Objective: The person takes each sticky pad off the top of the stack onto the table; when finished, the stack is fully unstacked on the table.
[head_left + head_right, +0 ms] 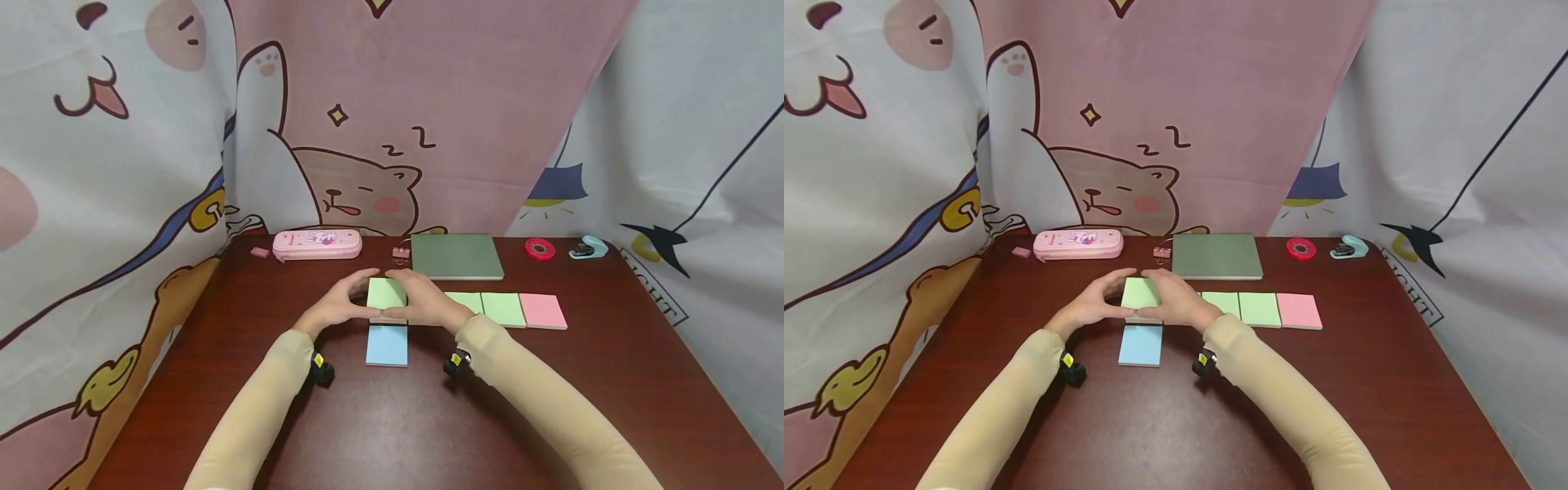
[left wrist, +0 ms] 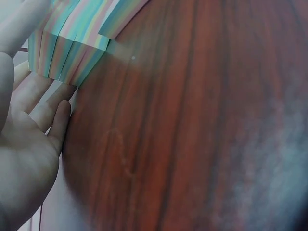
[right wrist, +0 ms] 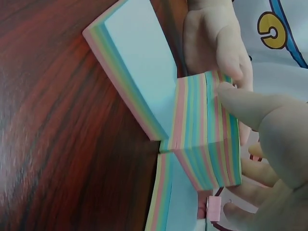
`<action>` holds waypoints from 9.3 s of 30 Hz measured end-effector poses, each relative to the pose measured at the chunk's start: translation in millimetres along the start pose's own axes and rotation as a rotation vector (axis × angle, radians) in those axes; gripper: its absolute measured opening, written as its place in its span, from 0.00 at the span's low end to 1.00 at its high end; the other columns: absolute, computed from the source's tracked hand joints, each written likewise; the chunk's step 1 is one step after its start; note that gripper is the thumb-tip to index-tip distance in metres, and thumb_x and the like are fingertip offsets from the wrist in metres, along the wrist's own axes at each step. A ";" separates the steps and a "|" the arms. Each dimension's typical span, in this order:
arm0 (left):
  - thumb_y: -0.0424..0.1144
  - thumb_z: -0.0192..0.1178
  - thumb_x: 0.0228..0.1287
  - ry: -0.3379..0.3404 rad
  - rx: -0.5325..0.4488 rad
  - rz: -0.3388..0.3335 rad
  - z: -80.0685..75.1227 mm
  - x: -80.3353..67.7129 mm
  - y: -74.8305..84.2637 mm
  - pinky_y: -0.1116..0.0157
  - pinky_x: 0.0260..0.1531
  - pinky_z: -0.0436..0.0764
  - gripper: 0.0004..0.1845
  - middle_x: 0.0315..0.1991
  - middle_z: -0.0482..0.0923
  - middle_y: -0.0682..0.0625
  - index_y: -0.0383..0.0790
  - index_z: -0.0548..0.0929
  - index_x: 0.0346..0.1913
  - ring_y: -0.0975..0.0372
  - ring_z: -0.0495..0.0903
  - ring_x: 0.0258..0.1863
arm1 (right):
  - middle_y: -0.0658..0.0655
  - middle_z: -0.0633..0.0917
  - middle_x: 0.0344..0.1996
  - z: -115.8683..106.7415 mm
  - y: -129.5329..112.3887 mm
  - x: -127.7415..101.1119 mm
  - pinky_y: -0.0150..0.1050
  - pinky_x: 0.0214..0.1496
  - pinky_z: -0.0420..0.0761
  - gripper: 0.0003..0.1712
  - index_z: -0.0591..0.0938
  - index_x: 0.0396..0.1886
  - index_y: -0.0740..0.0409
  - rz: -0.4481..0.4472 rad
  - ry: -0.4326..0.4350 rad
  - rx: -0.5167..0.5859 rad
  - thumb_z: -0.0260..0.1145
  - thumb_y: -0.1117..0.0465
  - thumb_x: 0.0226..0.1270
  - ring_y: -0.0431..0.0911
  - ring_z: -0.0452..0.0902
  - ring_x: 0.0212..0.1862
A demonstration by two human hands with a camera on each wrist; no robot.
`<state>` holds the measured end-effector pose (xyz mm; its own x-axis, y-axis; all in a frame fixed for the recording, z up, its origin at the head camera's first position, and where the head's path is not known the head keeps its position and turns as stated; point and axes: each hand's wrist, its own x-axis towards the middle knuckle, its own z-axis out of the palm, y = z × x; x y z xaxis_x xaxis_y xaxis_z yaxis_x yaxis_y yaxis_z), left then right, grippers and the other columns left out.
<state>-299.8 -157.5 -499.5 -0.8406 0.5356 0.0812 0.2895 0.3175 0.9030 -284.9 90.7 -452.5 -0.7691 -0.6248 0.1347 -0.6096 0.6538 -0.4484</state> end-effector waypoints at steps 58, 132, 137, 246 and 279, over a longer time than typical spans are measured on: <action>0.40 0.81 0.57 0.035 0.039 -0.038 2.2 2.9 -2.2 0.48 0.71 0.73 0.43 0.72 0.76 0.48 0.40 0.74 0.76 0.48 0.73 0.72 | 0.59 0.85 0.60 7.2 13.0 -124.0 0.52 0.66 0.80 0.42 0.80 0.67 0.64 -0.065 0.031 -0.070 0.84 0.50 0.57 0.53 0.79 0.63; 0.43 0.82 0.55 -0.007 0.095 -0.047 1.6 -2.3 -5.1 0.48 0.76 0.66 0.46 0.74 0.73 0.49 0.41 0.72 0.77 0.49 0.69 0.75 | 0.54 0.84 0.58 -29.9 60.3 -174.7 0.53 0.64 0.79 0.43 0.80 0.65 0.61 -0.015 0.098 -0.083 0.86 0.50 0.52 0.52 0.78 0.61; 0.43 0.82 0.55 -0.005 0.095 -0.052 1.7 -2.1 -4.1 0.48 0.76 0.66 0.46 0.73 0.73 0.49 0.40 0.72 0.76 0.49 0.69 0.75 | 0.53 0.85 0.57 -25.1 59.3 -179.1 0.52 0.64 0.79 0.40 0.82 0.63 0.60 -0.032 0.078 -0.097 0.86 0.51 0.52 0.51 0.78 0.61; 0.40 0.83 0.55 -0.021 0.053 -0.008 -0.7 -1.8 -7.4 0.46 0.76 0.65 0.51 0.74 0.72 0.47 0.42 0.67 0.80 0.50 0.69 0.75 | 0.63 0.81 0.64 -7.7 13.2 -11.2 0.52 0.66 0.79 0.47 0.73 0.73 0.68 -0.038 -0.051 -0.053 0.81 0.46 0.62 0.54 0.78 0.64; 0.44 0.82 0.55 -0.029 0.105 -0.046 2.9 -4.5 -6.9 0.50 0.77 0.64 0.49 0.75 0.71 0.51 0.44 0.69 0.79 0.51 0.67 0.77 | 0.52 0.85 0.58 -61.1 104.0 -238.9 0.55 0.61 0.79 0.38 0.85 0.59 0.55 0.030 0.060 -0.203 0.88 0.49 0.48 0.52 0.79 0.60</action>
<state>-296.7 -159.8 -507.3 -0.8406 0.5409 0.0271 0.2988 0.4213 0.8563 -176.3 334.0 -477.2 -0.7942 -0.5807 0.1792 -0.6073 0.7483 -0.2667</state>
